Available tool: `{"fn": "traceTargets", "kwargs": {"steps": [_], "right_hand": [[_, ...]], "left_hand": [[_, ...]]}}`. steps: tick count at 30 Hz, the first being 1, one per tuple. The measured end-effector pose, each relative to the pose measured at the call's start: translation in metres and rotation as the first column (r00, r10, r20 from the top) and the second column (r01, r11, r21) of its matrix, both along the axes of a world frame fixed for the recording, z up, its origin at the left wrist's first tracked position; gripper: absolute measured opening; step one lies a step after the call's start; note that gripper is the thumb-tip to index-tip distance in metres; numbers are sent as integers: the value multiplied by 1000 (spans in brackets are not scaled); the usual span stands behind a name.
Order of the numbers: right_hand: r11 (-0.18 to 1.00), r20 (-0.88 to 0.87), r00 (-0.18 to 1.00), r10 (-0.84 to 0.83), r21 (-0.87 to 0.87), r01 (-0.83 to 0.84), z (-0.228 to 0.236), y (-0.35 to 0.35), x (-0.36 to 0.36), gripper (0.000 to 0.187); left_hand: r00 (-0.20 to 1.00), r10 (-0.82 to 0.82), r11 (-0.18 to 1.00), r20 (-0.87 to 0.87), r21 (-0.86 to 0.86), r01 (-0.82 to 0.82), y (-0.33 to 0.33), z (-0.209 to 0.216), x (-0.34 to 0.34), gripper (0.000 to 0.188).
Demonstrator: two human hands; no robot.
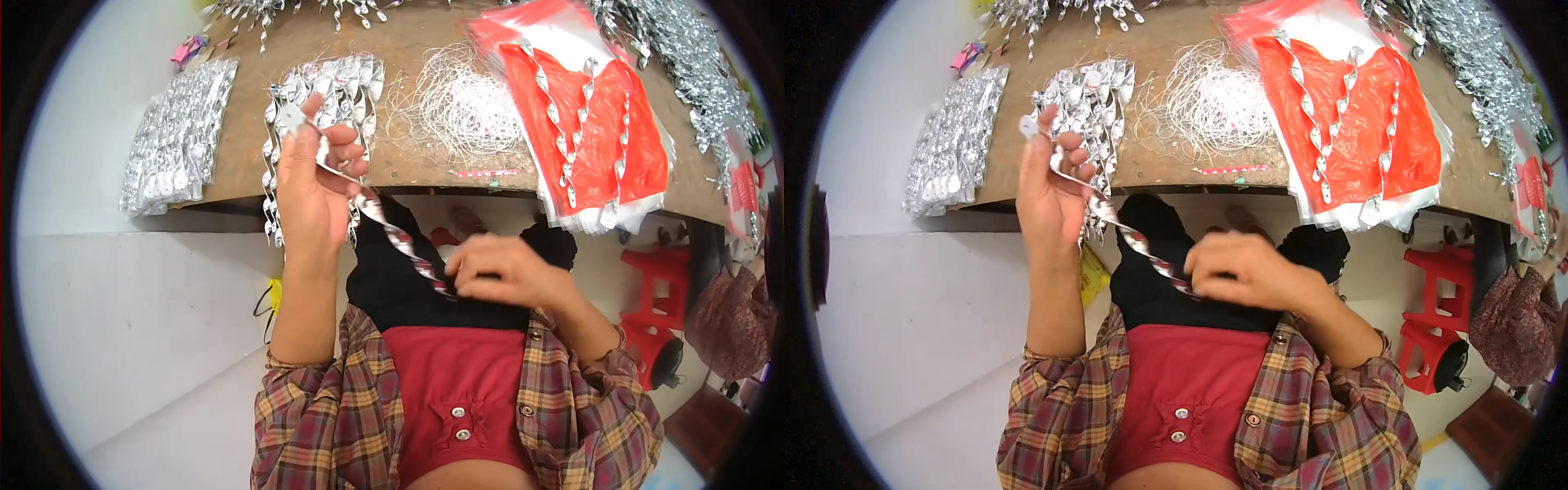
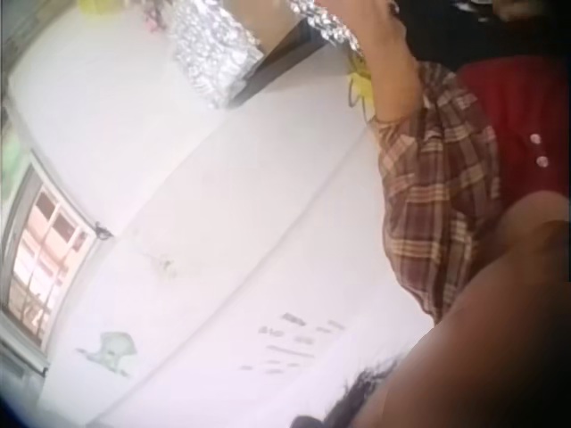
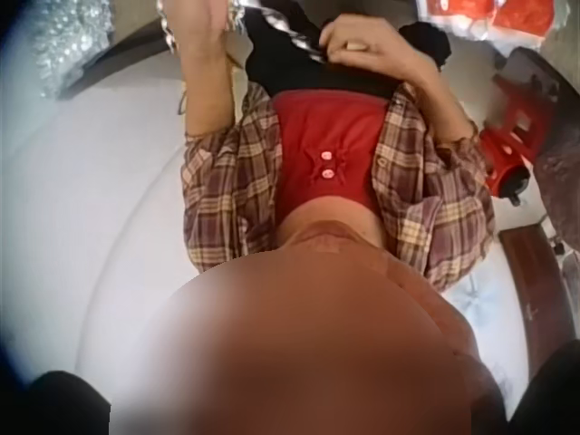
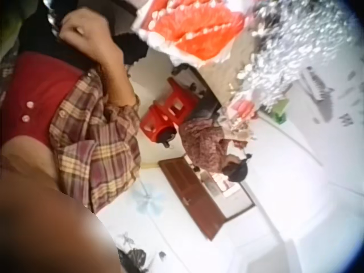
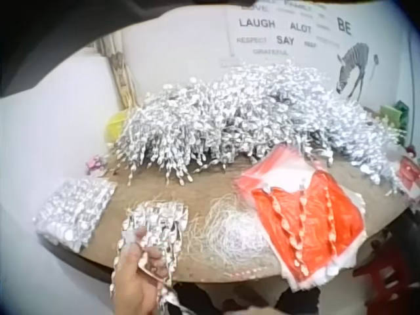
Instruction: Sewing or assembling small decorative items using a needle and thread.
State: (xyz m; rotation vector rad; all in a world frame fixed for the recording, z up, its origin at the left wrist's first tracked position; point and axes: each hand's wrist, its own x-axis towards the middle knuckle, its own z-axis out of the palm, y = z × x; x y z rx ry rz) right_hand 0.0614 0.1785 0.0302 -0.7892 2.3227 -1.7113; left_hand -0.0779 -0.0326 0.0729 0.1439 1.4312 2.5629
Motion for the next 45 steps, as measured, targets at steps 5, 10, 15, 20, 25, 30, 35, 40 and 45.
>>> {"fn": "traceTargets", "kwargs": {"steps": [5, 10, 15, 20, 25, 30, 35, 40, 45], "right_hand": [[760, -517, 801, -303, 376, 530, -2, 30, -56, 8], [724, -668, 731, -140, 435, 536, -11, 23, -91, 7], [676, -724, 690, -3, 507, 534, -22, 0, -120, 6], [619, -710, 698, 91, 590, 519, -19, -14, -128, 6], [595, -761, 641, 100, 562, 575, -24, -21, -131, 6], [840, -460, 829, -319, 269, 472, -10, -8, -107, 2], [771, 338, 822, -459, -308, 558, 27, 4, -56, 8], [685, 341, 859, -383, -519, 511, 37, 4, -43, 7], [661, 346, 881, -322, -584, 471, 34, 7, -40, 13]], "left_hand": [[989, -102, 957, -106, -282, 68, -13, 16, 14, 45], [969, -243, 863, 43, -448, 236, -8, -4, 34, 43], [958, -262, 878, 117, -384, 287, -11, -18, 39, 44], [959, -235, 895, 161, -348, 278, -17, -25, 37, 47], [961, -261, 908, 95, -313, 278, -7, -24, 38, 46], [942, -321, 895, 99, -295, 336, 6, -26, 45, 43], [903, -425, 841, 66, -341, 421, 31, -27, 49, 40], [882, -469, 828, 45, -325, 457, 49, -25, 53, 39], [889, -457, 846, 39, -290, 447, 52, -26, 57, 38]]}}
